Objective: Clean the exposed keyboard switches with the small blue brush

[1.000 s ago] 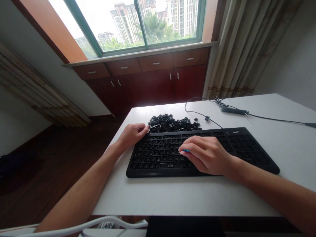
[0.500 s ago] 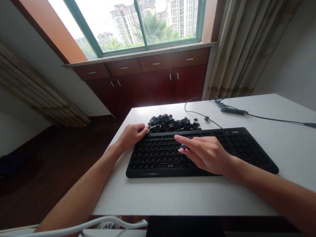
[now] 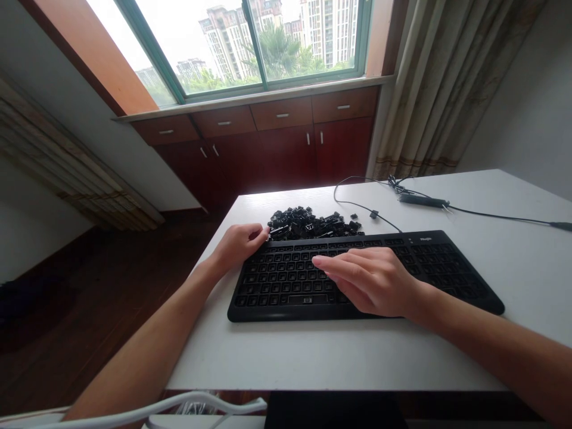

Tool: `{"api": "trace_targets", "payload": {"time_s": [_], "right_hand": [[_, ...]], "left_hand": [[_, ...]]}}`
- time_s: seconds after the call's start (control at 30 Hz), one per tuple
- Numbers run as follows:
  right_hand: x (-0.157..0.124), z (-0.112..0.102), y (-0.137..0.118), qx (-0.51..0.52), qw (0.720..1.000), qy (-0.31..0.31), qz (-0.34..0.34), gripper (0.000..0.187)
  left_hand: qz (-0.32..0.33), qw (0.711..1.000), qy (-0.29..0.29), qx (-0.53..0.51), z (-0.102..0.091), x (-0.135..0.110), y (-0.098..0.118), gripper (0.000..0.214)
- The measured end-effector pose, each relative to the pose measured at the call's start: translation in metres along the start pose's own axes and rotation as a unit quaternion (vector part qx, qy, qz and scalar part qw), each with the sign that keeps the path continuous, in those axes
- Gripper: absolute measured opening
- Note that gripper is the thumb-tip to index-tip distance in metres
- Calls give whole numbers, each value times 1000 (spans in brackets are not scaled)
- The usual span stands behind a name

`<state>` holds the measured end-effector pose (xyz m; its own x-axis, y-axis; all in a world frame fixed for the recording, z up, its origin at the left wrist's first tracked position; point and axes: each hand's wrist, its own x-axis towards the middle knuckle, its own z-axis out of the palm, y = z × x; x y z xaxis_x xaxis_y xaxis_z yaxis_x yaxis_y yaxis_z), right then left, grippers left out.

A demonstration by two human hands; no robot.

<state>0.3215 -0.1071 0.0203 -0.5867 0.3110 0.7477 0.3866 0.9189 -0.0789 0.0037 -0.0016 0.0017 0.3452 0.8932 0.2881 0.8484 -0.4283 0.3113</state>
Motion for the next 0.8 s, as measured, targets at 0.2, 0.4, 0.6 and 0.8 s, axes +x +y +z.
{"api": "trace_targets", "payload": {"time_s": [0.2,0.4,0.6,0.8], "right_hand": [[0,-2,0,-12,1000,-4,9,54],[0,-1,2,-12,1000,0,8,54],[-2,1,3,-17,999,-8,34,55],[-3,2,4,-14,999,-12,37,56]], "left_hand": [[0,1000,-5,2,0,0,-1,45],[0,1000,-5,2,1,0,-1,45],[3,1000,-1,1,0,0,-1,45],[9,1000,4,3,1,0,-1,44]]}}
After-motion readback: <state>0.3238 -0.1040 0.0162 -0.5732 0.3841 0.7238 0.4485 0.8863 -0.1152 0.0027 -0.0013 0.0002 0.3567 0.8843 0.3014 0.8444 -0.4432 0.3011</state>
